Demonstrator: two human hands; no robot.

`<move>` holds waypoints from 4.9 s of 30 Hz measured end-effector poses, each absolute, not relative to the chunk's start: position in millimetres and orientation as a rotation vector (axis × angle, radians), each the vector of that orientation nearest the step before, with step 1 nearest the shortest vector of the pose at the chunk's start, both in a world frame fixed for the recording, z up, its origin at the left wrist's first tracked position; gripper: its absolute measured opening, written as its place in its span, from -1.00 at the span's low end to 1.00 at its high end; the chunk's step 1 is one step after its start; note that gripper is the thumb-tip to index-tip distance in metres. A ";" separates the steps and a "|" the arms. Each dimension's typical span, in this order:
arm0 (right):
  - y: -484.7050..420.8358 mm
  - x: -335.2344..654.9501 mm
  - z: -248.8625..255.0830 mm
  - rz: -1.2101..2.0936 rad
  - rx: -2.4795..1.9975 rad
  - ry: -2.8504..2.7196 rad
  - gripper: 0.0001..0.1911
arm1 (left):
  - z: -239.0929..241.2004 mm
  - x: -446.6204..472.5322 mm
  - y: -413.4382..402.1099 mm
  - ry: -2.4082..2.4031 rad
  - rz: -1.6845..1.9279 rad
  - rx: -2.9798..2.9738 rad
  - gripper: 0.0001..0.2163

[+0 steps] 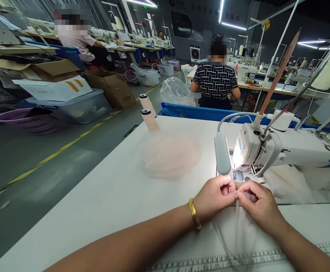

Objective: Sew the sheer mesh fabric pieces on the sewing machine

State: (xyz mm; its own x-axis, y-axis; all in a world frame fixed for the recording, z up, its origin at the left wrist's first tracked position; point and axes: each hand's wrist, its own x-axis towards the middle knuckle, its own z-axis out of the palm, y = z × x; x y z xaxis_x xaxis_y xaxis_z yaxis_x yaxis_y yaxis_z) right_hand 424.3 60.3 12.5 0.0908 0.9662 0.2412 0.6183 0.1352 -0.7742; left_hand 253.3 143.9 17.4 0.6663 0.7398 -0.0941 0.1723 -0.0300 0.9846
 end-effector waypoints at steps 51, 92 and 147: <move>61.2 424.3 6.4 0.625 -1.575 -1.547 -0.87 | 20.0 249.1 138.4 0.860 0.690 1.717 -0.89; 78.3 422.1 -4.3 0.328 -1.787 -1.733 -0.89 | 14.1 256.9 141.9 1.072 0.585 2.353 -0.94; 46.7 461.2 22.7 0.423 -1.453 -2.338 -0.85 | 17.5 226.8 145.5 0.435 0.471 2.773 -0.94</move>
State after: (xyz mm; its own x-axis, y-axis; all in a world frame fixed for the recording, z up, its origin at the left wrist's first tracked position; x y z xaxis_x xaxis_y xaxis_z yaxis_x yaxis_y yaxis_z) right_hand 461.2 46.7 22.7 -0.4100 0.9014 0.1391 0.7956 0.4280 -0.4288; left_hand 226.8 145.5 17.5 0.9007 0.3394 0.2710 0.2430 -0.9110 0.3332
